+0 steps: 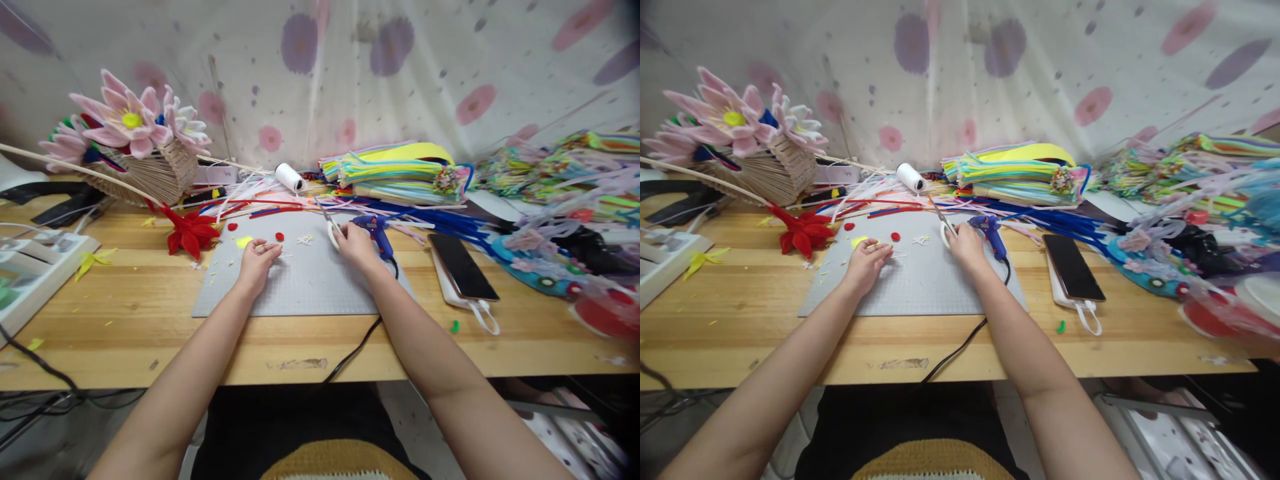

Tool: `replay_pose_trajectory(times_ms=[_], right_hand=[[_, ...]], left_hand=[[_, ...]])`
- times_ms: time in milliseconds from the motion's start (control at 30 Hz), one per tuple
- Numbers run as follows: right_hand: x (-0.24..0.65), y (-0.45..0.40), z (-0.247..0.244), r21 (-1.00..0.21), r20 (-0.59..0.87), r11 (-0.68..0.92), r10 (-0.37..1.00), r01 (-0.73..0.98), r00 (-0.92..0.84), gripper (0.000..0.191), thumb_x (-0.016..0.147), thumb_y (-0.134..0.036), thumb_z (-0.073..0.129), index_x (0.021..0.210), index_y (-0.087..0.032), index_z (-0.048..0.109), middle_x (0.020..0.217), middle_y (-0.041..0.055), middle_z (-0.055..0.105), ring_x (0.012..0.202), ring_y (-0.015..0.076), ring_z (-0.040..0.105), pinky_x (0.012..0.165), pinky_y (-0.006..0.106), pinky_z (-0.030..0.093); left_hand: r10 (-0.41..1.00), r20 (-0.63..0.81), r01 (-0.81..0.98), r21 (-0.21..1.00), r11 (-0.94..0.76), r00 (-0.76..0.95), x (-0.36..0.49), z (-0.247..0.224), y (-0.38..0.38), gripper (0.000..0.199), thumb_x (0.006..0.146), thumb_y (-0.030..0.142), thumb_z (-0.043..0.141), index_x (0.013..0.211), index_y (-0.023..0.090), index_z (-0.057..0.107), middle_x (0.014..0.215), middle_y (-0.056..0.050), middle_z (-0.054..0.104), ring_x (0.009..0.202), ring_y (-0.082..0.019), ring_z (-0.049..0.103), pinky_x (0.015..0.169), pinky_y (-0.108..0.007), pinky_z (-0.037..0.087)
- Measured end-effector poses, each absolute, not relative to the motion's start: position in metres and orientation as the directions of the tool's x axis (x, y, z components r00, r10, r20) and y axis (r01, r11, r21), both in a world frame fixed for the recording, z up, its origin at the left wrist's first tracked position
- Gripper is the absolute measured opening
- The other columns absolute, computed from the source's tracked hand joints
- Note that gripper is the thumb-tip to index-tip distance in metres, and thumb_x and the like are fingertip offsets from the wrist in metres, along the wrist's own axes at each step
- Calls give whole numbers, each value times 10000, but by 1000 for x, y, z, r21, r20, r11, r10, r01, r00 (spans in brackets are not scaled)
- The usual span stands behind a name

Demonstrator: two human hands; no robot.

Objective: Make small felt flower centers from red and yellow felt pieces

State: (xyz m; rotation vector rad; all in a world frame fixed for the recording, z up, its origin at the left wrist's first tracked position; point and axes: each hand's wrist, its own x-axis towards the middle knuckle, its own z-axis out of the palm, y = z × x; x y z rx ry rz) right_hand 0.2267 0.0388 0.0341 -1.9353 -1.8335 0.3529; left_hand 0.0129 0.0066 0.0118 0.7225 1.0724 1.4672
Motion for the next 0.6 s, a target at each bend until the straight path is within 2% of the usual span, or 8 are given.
replay_pose_trajectory(times_ms=[100, 167, 233, 333, 500, 600], right_hand=[[218, 36, 36, -671, 228, 155, 974, 725, 3, 249, 842, -316, 455, 1044, -177, 497, 1033, 80, 615, 922, 173, 574, 798, 285, 414], [207, 31, 37, -705, 263, 261, 960, 659, -99, 297, 778, -361, 544, 1007, -179, 491, 1017, 69, 592, 877, 163, 556, 770, 274, 415], [197, 25, 36, -719, 235, 298, 954, 628, -185, 377, 696, -414, 628, 959, -180, 493, 990, 58, 572, 831, 158, 535, 739, 273, 413], [188, 19, 35, -710, 191, 322, 944, 626, -269, 433, 662, -464, 646, 949, -179, 492, 959, 44, 556, 800, 151, 513, 717, 274, 401], [189, 17, 35, -584, 159, 367, 926, 724, -342, 429, 671, -511, 633, 912, -173, 520, 896, 48, 577, 787, 159, 505, 669, 261, 358], [191, 15, 37, -565, 99, 358, 924, 743, -370, 412, 683, -544, 618, 875, -188, 535, 855, 32, 599, 734, 142, 501, 624, 241, 326]], left_hand=[[972, -147, -482, 875, 42, -182, 14, 14, 5, 507, 485, 146, 757, 832, 199, 391, 694, 17, 625, 664, -93, 600, 741, -267, 451], [972, -157, -503, 863, 50, -172, 15, 16, 4, 501, 486, 134, 757, 826, 198, 394, 680, 27, 617, 654, -86, 593, 750, -266, 454], [972, -163, -516, 855, 52, -171, 16, 17, 3, 484, 496, 129, 752, 819, 201, 399, 673, 39, 606, 642, -81, 584, 750, -266, 459], [967, -186, -554, 831, 60, -174, 16, 20, 3, 458, 513, 120, 745, 818, 199, 412, 684, 41, 596, 655, -80, 587, 770, -267, 462], [966, -214, -613, 786, 82, -145, 15, 24, 2, 432, 528, 80, 731, 829, 190, 440, 683, 25, 601, 705, -97, 606, 788, -267, 458], [966, -213, -612, 787, 81, -145, 16, 26, 1, 410, 534, 68, 713, 818, 192, 445, 672, 24, 604, 707, -106, 612, 788, -276, 460]])
